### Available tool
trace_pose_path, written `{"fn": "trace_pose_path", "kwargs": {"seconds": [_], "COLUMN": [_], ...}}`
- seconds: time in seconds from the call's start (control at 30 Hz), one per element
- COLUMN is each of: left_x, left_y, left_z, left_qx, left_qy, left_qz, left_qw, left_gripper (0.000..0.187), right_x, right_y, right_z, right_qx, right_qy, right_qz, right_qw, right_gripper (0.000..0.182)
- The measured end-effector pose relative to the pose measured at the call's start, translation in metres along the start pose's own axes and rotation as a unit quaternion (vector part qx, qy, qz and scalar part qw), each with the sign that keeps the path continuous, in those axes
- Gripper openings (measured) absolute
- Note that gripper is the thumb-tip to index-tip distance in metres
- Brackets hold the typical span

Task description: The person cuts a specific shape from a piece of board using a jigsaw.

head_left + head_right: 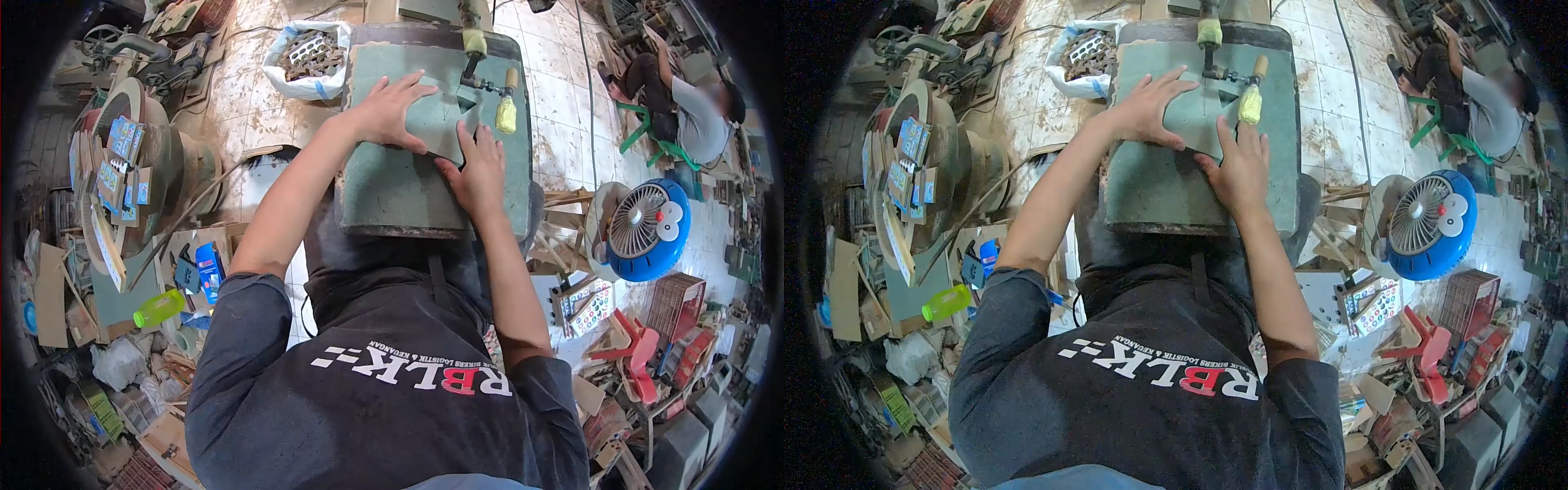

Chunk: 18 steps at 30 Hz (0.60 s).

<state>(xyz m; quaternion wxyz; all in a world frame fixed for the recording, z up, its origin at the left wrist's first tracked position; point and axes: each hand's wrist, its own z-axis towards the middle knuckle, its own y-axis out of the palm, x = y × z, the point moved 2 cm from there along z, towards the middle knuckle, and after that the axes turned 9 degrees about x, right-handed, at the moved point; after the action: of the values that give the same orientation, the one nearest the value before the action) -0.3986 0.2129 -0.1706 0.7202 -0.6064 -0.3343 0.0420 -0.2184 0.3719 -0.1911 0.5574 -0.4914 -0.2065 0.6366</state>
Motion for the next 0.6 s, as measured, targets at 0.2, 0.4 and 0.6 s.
{"fn": "trace_pose_path", "kwargs": {"seconds": [0.2,0.4,0.6], "left_x": [-0.0016,-0.0061,-0.0072], "left_y": [-0.0011,0.0028,0.0019], "left_z": [0.0034,0.0085,0.0095], "left_qx": [-0.007,0.004,0.031], "left_qy": [0.011,0.034,0.061], "left_qz": [0.004,0.008,-0.009], "left_qw": [1.0,0.999,0.998], "left_gripper": [0.119,0.121,0.116], "right_x": [-0.0029,-0.0033,-0.0004], "right_y": [-0.0003,-0.0005,0.0011], "right_z": [0.0006,0.0013,0.0029], "right_qx": [-0.002,-0.019,-0.016], "right_qy": [0.013,0.026,0.014], "right_qz": [-0.006,-0.018,-0.026], "right_qw": [1.0,0.999,0.999], "right_gripper": [0.076,0.078,0.076]}}
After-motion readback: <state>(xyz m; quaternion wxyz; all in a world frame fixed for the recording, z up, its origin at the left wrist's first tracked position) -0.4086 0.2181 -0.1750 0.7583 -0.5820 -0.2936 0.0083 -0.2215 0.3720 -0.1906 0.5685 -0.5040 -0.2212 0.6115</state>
